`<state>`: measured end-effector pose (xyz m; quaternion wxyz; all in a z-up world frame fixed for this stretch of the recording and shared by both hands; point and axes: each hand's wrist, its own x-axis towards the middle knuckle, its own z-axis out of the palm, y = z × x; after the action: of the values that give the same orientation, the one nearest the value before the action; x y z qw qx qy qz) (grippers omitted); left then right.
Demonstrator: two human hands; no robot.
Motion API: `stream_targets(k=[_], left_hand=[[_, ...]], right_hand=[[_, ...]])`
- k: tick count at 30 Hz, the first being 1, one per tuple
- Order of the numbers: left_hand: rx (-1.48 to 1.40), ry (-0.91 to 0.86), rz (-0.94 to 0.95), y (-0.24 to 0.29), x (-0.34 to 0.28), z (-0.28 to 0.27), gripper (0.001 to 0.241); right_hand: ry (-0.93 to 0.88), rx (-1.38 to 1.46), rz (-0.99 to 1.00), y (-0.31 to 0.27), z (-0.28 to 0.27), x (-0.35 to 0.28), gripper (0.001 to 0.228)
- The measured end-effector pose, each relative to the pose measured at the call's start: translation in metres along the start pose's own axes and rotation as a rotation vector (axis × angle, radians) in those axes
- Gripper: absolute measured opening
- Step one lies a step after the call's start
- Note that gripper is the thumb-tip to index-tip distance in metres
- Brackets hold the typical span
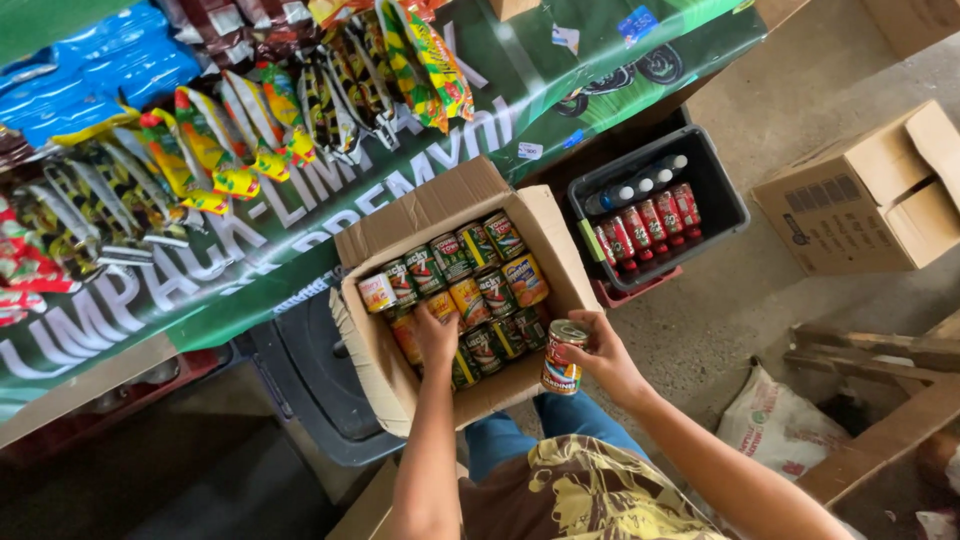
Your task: Taking canned goods from a shelf and organizing them into a cardboard box.
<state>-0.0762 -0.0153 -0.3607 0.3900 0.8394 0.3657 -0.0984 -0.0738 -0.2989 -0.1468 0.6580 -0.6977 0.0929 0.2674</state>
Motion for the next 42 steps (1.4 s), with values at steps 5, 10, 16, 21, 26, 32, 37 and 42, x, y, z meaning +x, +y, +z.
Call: stream_targets(k=[5, 10, 16, 21, 26, 32, 37, 42], left_hand=[[-0.412, -0.378, 0.231, 0.066, -0.097, -0.067, 0.074], [-0.563, -0.563, 0.504, 0.106, -0.175, -0.081, 0.087], [-0.701, -0.416, 0.413, 0.09, -0.168, -0.064, 0.07], [-0.237, 0.082, 0.265, -0.025, -0.073, 0.007, 0.077], [-0.21, 0.104, -0.103, -0.048, -0.015, -0.001, 0.09], [-0.247, 0.088, -0.195, -0.057, 0.02, 0.008, 0.086], [-0.108, -0.028, -0.3, -0.026, 0.008, -0.024, 0.084], [-0.06, -0.036, -0.128, -0.055, -0.002, 0.001, 0.085]], right_hand=[[-0.018, 0.042, -0.059, 0.015, 0.013, 0.016, 0.063], [-0.028, -0.066, -0.113, 0.022, 0.033, 0.016, 0.062], [-0.039, -0.225, -0.125, 0.04, 0.052, 0.02, 0.066], [-0.06, -0.517, -0.212, 0.033, 0.043, 0.004, 0.066], [-0.138, -0.937, -0.175, 0.034, 0.029, -0.031, 0.061], [-0.22, -1.186, -0.416, 0.056, 0.02, -0.04, 0.051], [-0.254, -1.187, -0.398, 0.059, 0.016, -0.04, 0.05], [-0.224, -1.185, -0.411, 0.064, 0.019, -0.037, 0.05]])
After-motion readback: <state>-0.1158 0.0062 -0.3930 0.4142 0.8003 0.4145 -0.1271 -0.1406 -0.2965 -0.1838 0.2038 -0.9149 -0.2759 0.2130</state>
